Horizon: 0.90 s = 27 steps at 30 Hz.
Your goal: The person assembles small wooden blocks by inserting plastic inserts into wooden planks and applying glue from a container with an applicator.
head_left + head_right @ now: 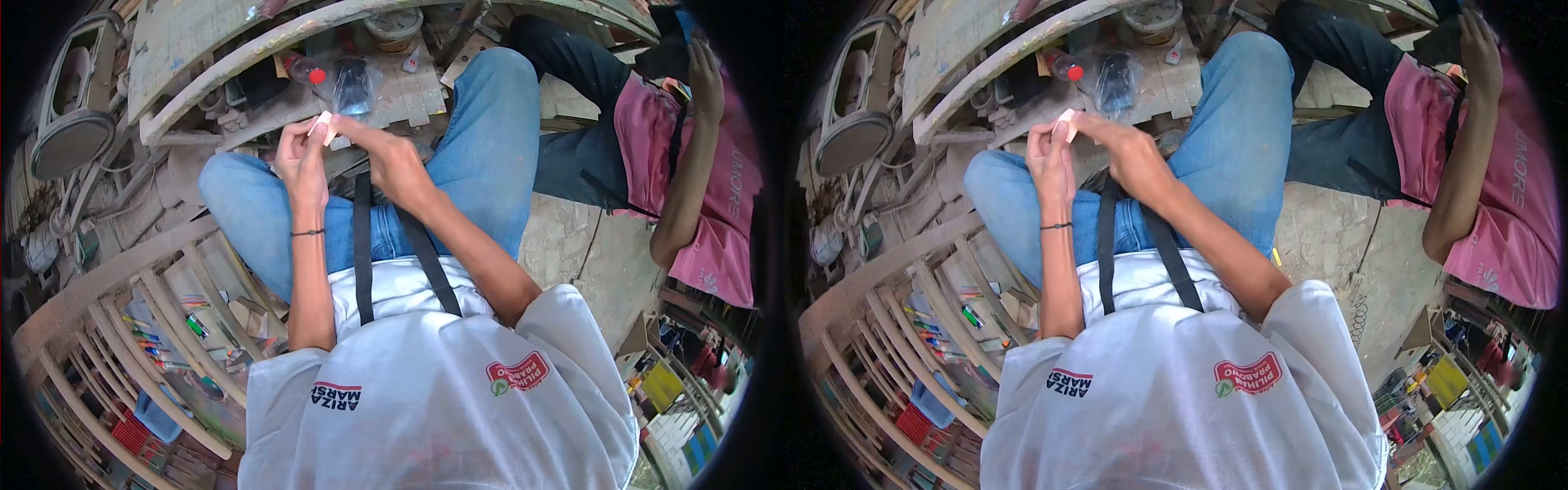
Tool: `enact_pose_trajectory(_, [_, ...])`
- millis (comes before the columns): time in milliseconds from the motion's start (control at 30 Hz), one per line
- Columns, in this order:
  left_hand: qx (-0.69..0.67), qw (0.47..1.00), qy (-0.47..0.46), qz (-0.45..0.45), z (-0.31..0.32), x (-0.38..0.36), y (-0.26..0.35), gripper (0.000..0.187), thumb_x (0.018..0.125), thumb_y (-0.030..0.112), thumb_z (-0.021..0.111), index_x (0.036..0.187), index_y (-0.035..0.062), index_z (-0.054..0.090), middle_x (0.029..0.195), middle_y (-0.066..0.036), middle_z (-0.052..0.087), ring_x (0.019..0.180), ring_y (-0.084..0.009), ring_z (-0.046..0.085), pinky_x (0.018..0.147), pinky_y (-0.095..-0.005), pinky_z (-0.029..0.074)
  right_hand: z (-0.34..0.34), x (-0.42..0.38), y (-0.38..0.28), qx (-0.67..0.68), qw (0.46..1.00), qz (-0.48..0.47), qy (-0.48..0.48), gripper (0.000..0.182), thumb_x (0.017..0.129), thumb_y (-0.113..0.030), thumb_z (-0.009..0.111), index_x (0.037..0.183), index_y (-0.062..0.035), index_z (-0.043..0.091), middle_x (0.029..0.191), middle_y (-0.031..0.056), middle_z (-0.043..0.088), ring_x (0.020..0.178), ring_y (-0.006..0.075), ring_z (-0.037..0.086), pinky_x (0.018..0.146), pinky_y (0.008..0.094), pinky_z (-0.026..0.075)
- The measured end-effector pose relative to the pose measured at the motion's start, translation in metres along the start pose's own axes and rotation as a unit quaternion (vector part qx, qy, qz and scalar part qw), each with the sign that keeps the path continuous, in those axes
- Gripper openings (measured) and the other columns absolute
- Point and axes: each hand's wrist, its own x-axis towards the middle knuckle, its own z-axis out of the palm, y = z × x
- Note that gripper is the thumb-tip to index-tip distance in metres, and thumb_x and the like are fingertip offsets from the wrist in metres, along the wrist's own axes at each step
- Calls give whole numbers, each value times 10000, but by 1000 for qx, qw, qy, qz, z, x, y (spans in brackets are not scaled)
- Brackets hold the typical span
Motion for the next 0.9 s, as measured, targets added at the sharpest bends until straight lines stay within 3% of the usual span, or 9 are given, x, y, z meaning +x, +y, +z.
enact_pose_trajectory(167, [5,1000,-14,-2,-1,5,-3,110,895,72,601,937,4,525,1011,-140,617,945,-205,599,882,-342,477,1,-3,-9,-15,1000,-21,10,612,640,185,437,1209,-8,559,1237,200,550,1167,331,521,1009,380,417])
enact_pose_trajectory(367, [-146,986,-77,3,2,-5,28,153,935,176,544,964,39,484,984,-175,604,899,-298,600,823,-396,467,-10,9,24,-22,999,38,-18,542,741,171,425,1233,-19,548,1207,197,577,1154,336,537,986,351,428])
enact_pose_trajectory(467, [-200,978,-60,16,-7,2,37,206,937,227,545,1055,66,495,1027,-156,585,948,-282,560,801,-379,445,-11,8,5,30,990,123,-55,504,842,134,417,1274,-94,537,1201,171,599,888,236,663,737,313,525])
enact_pose_trajectory(567, [-226,973,-51,19,-2,0,56,296,927,247,563,1172,97,492,1077,-129,573,991,-268,536,820,-348,441,-16,14,-7,133,973,189,-23,550,817,139,417,1303,-103,505,1118,214,622,700,254,672,677,344,530])
enact_pose_trajectory(600, [-222,973,-52,27,2,0,65,306,924,227,570,1175,74,487,1090,-127,570,992,-257,553,822,-354,465,-16,15,-6,149,970,190,-17,528,855,119,426,1324,-118,488,1098,223,625,621,195,659,600,311,530])
enact_pose_trajectory(700, [-212,974,-67,36,5,-1,73,311,920,187,575,1180,45,478,1116,-128,560,995,-241,576,843,-355,496,-17,13,-3,156,966,202,-33,538,866,122,412,1339,-125,481,1296,172,525,930,177,628,654,273,563])
enact_pose_trajectory(767, [-173,980,-94,39,7,-2,78,322,920,207,572,1190,65,467,1078,-147,571,972,-276,567,833,-347,478,-18,13,-6,157,966,202,-39,540,864,125,411,1342,-118,477,1326,164,498,982,173,612,664,278,572])
enact_pose_trajectory(833, [-149,983,-95,43,15,-3,89,291,919,205,574,1148,59,469,1055,-153,582,944,-289,587,812,-362,490,-16,12,-4,160,969,187,-6,545,852,128,431,1330,-128,486,1146,214,608,615,193,655,606,302,532])
enact_pose_trajectory(900, [-126,987,-93,46,20,-5,95,263,917,203,576,1105,52,471,1032,-159,593,915,-301,607,791,-378,502,-17,12,-5,163,968,193,-10,545,852,129,425,1332,-123,484,1153,213,605,628,192,657,607,301,536])
